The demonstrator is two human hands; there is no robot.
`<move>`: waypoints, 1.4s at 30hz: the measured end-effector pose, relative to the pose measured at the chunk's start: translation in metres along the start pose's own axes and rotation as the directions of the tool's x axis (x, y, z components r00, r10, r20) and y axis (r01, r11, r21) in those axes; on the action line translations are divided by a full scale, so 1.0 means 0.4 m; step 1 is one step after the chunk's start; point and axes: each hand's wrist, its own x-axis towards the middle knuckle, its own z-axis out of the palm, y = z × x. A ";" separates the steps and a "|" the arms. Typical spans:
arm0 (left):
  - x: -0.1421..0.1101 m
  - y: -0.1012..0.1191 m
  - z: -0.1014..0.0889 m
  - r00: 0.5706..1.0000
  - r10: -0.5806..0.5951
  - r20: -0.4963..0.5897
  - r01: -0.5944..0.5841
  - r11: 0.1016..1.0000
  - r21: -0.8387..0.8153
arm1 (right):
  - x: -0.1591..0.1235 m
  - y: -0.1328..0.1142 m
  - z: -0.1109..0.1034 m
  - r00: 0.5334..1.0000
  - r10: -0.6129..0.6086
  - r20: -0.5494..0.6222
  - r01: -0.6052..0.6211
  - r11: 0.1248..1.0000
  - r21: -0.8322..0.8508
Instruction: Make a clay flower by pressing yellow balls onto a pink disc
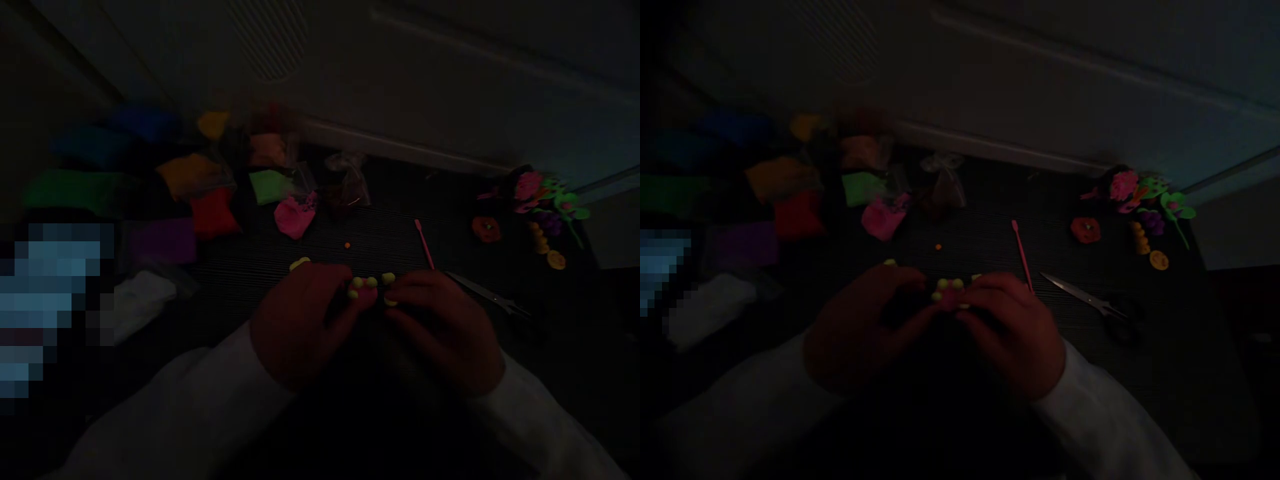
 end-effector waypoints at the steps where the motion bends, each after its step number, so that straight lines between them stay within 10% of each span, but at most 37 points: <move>1: -0.002 0.005 0.006 1.000 -0.010 -0.004 0.010 1.000 0.017 | 0.001 0.000 0.004 1.000 0.001 0.003 -0.001 1.000 -0.001; 21: 0.004 0.024 0.019 0.991 -0.115 0.068 0.110 0.991 0.074 | 0.007 -0.003 0.014 1.000 -0.004 -0.006 0.004 0.998 -0.057; 42: -0.003 -0.006 0.006 0.993 0.044 0.108 -0.046 0.999 0.013 | -0.002 0.001 0.040 0.997 -0.023 0.072 0.026 0.998 -0.049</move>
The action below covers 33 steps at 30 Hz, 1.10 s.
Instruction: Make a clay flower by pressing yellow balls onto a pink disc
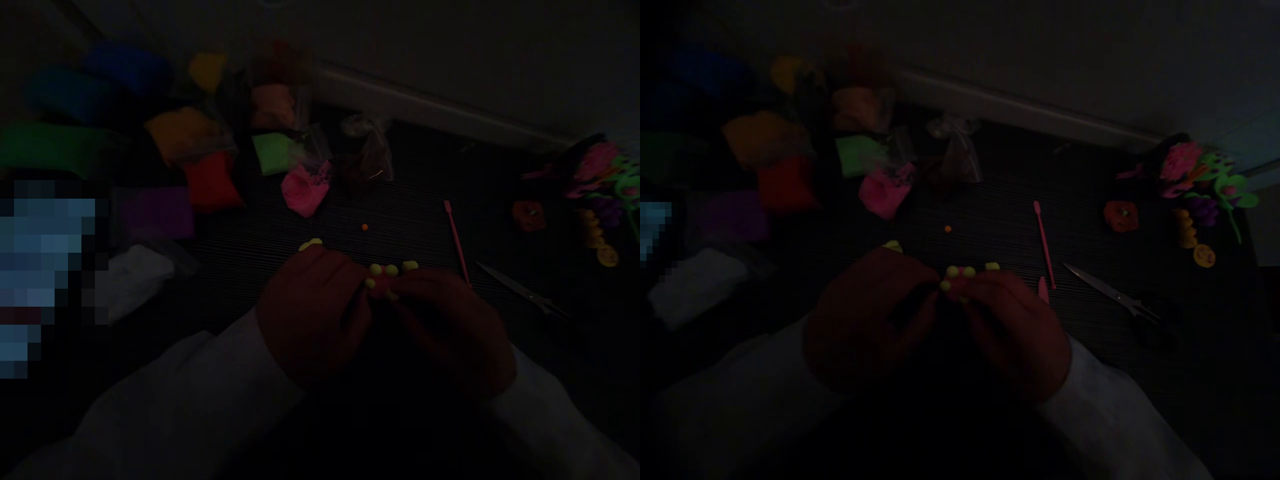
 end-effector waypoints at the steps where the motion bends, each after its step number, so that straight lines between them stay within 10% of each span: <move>1: 0.000 0.000 0.000 1.000 0.005 0.001 -0.005 1.000 -0.001 | 0.001 -0.001 0.001 1.000 -0.009 0.001 0.009 1.000 -0.002; 33: 0.000 -0.002 0.005 1.000 0.026 0.002 -0.027 0.999 0.034 | 0.003 0.008 0.012 0.999 -0.033 0.030 0.035 0.996 -0.082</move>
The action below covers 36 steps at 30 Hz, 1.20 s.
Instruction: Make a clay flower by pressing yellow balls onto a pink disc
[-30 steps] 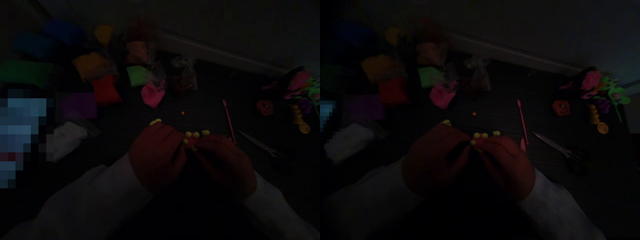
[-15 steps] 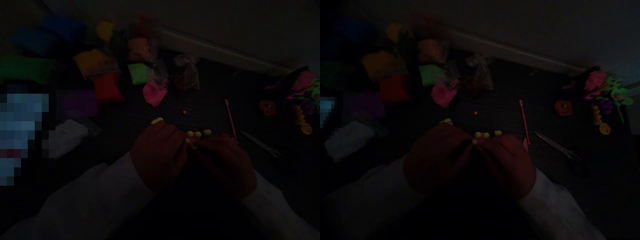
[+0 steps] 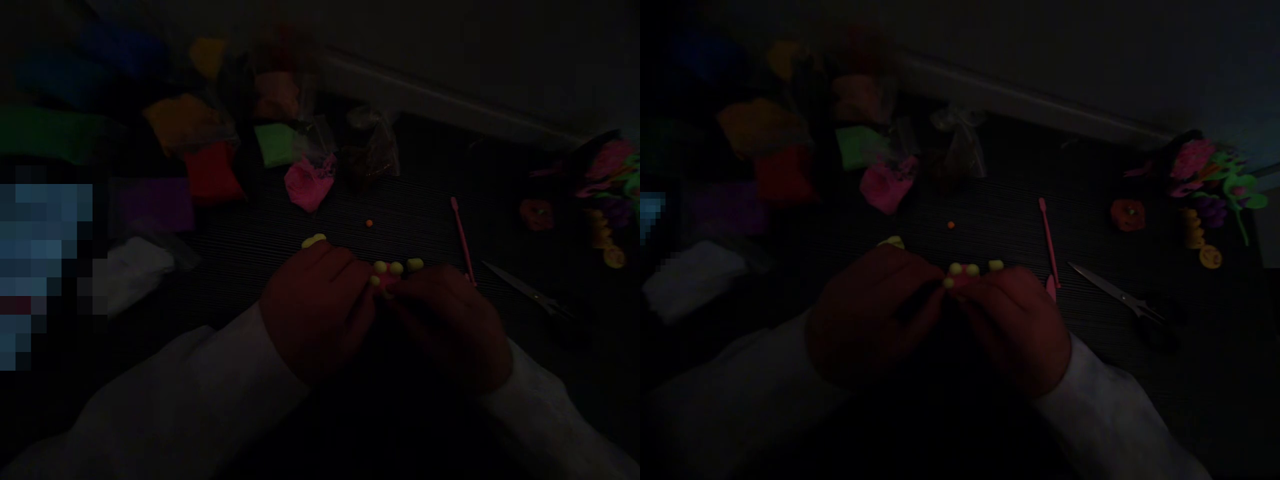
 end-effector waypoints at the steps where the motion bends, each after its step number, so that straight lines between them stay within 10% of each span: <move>1: 0.000 0.000 0.000 1.000 -0.001 -0.001 0.001 1.000 0.001 | -0.001 0.000 -0.001 1.000 0.005 -0.001 -0.005 1.000 0.000; 36: -0.007 -0.002 0.003 1.000 0.019 -0.021 -0.018 0.998 0.052 | -0.007 0.008 -0.004 1.000 -0.027 0.004 0.027 0.994 -0.102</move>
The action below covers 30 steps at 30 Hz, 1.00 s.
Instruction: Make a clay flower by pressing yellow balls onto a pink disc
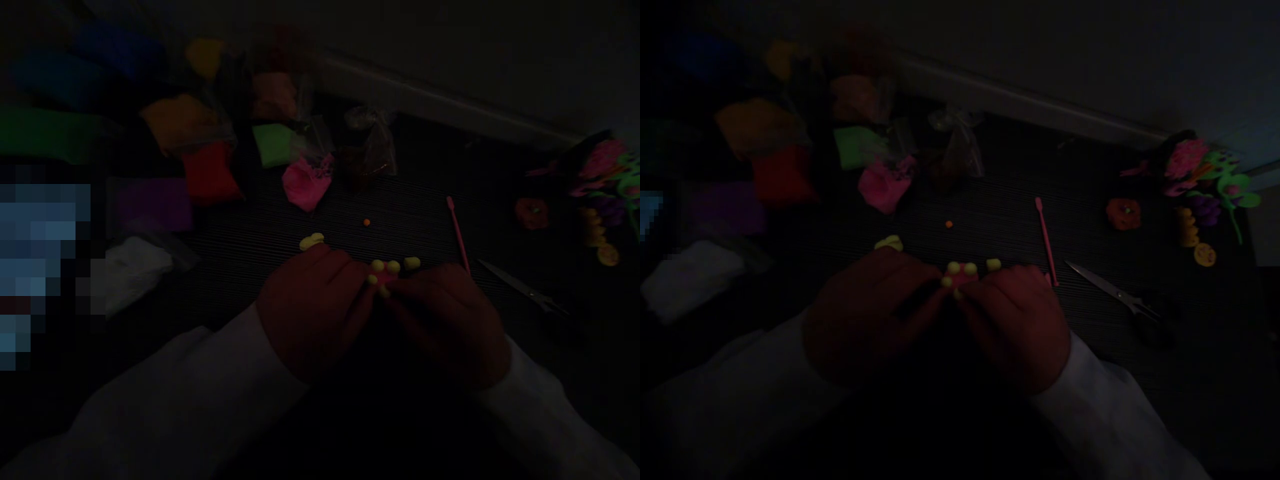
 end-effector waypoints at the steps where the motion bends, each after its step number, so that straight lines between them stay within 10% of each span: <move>1: 0.000 0.000 0.000 1.000 0.001 0.001 -0.001 1.000 0.000 | 0.000 0.001 0.001 1.000 0.001 0.002 -0.001 1.000 -0.005; 9: 0.001 0.003 -0.002 1.000 -0.028 0.008 0.028 1.000 0.004 | -0.001 -0.001 -0.007 0.999 0.029 0.018 -0.029 1.000 0.001; 18: 0.008 -0.002 -0.018 0.986 0.128 -0.108 -0.124 0.991 0.041 | -0.010 0.021 -0.078 0.921 0.289 -0.262 -0.279 0.957 0.076; 30: 0.006 -0.006 0.008 0.979 0.162 -0.122 -0.161 0.987 0.023 | 0.006 0.039 -0.031 0.976 0.186 -0.111 -0.199 0.973 -0.113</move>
